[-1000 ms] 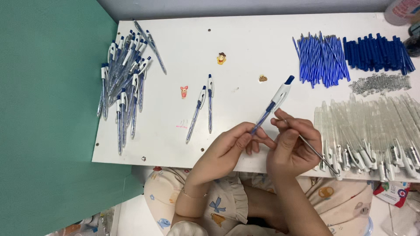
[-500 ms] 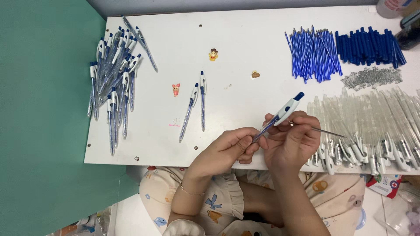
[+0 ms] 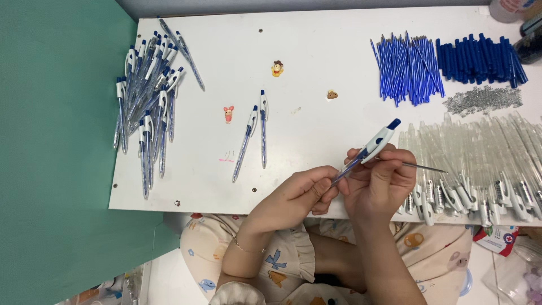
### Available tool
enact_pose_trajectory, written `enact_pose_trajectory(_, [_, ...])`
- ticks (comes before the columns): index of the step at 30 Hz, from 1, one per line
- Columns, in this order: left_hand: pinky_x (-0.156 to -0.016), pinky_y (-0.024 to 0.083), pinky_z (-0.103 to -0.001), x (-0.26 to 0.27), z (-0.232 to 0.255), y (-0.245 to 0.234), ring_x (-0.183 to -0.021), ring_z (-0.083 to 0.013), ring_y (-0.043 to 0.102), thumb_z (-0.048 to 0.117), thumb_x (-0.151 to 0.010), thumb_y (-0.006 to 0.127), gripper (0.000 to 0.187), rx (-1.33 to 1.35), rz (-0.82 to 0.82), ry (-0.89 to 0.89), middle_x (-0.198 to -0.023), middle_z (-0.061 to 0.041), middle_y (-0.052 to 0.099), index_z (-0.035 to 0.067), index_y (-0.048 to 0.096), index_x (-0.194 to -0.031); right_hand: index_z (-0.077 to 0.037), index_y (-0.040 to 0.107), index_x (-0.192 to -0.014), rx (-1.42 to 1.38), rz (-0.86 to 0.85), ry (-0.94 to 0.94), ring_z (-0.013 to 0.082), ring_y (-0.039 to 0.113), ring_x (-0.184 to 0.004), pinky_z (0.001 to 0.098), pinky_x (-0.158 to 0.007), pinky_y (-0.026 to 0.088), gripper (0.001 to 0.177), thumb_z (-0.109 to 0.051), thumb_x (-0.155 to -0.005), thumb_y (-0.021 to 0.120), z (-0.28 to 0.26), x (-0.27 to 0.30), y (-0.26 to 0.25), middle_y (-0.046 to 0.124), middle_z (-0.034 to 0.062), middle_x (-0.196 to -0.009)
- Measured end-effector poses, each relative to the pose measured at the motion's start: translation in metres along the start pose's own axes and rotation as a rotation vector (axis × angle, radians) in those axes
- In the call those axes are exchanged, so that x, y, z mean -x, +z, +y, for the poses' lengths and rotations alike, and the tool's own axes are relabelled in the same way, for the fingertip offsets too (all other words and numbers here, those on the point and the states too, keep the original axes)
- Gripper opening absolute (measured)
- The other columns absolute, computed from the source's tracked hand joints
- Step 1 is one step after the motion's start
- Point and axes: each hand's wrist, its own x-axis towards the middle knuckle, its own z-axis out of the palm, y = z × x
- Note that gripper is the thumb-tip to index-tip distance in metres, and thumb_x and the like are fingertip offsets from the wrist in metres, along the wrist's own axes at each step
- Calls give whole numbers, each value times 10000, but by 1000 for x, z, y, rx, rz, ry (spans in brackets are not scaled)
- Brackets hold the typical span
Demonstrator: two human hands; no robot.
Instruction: The person assembles ballpoint pens by hand, inserting ink refills into pen barrels and using a thin metal tool to secure components.
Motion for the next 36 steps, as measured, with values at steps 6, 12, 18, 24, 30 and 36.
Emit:
enact_pose_trajectory(6, [-552,425,-239,3,13,1,-594,-87,383,87,-1135,311,301,-140,-29,-18,-717,11,392,-13,593,-1102,-55,482,-1008,23,15,-43,299,790,-783,310,-549,656,245,-282,-1055,563,1,-2,2,616,99,-799])
enact_pose_trajectory(12, [-499,385,-227,1,48,20,-549,-94,351,132,-1133,349,296,-183,-41,-7,-609,6,398,33,561,-952,-87,464,-1033,78,24,-107,293,774,-762,316,-602,663,227,-291,-1064,559,3,-2,-3,581,95,-784])
enact_pose_trajectory(18, [-599,483,-273,3,22,10,-596,-102,447,120,-1139,320,284,-126,-77,2,-702,-2,441,17,585,-1141,-49,501,-1007,193,30,-189,257,768,-725,335,-683,654,280,-319,-1072,534,-44,15,20,576,97,-647])
enact_pose_trajectory(24, [-666,390,-257,14,51,25,-642,-148,372,-86,-981,253,428,-192,-123,-113,-675,-29,392,61,577,-1219,-133,589,-1129,244,46,-129,367,705,-883,466,-863,637,228,-312,-1184,460,-94,22,-1,639,87,-821])
enact_pose_trajectory(30, [-647,410,-254,17,51,42,-628,-117,476,210,-1124,332,284,-440,-127,-61,-760,-29,501,83,577,-1191,15,500,-1378,266,111,183,363,755,-966,413,-816,671,400,-289,-1121,463,-108,28,15,680,229,-1154])
enact_pose_trajectory(36, [-702,448,-274,23,49,45,-643,-159,502,-80,-968,281,427,-464,-185,-17,-702,-39,479,29,539,-1289,-68,612,-1272,398,10,15,299,739,-959,470,-841,713,257,-204,-1055,638,-105,39,4,673,184,-1169])
